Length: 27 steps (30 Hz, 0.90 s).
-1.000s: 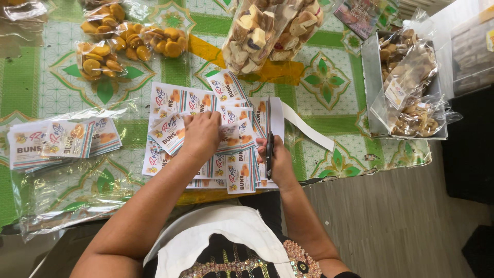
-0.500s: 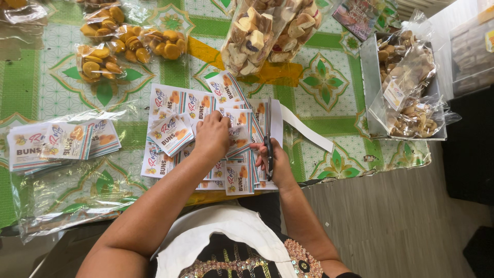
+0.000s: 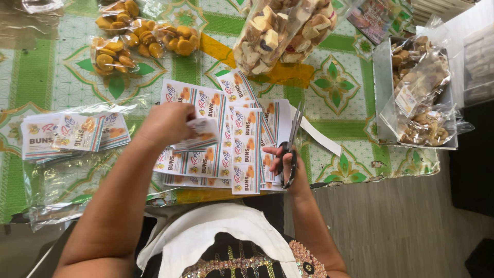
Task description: The person uses scissors to cut individual labels from a printed sheet. They repeatedly trim the edges and separate each label, placing the cut pieces on the table. The task continues throughout the clip with consistent cutting motions.
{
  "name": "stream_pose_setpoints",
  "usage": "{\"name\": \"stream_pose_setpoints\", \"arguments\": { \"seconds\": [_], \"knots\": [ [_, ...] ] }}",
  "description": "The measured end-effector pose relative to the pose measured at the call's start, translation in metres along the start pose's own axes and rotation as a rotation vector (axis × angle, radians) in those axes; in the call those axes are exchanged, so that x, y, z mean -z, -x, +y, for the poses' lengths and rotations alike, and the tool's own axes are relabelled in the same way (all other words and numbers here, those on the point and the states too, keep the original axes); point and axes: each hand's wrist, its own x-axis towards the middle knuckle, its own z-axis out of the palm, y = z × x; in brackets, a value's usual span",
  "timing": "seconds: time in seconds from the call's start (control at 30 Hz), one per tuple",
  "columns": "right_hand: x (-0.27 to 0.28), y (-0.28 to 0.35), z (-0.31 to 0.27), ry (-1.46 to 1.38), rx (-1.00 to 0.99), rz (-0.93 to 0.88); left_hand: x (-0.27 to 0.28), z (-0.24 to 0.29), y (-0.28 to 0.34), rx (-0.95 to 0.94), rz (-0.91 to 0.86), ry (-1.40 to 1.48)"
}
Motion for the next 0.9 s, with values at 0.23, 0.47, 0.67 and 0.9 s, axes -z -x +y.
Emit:
{"name": "stream_pose_setpoints", "arguments": {
  "seconds": [0.23,0.47,0.67,0.9],
  "knots": [
    [-0.013,0.001,0.002,0.014,0.016,-0.036,-0.008,-0.006,-0.003,-0.017,0.356,-0.362],
    [-0.014,0.002,-0.006,0.033,0.045,-0.046,-0.068,0.074,-0.052,-0.360,0.374,-0.013],
    [-0.008,0.006,-0.006,-0.006,0.066,-0.044,-0.080,0.086,-0.078,-0.281,0.243,-0.035],
    [-0.005,-0.007,-0.043,0.387,0.170,0.059,-0.075,0.092,-0.062,-0.422,0.135,0.152]
  ]
}}
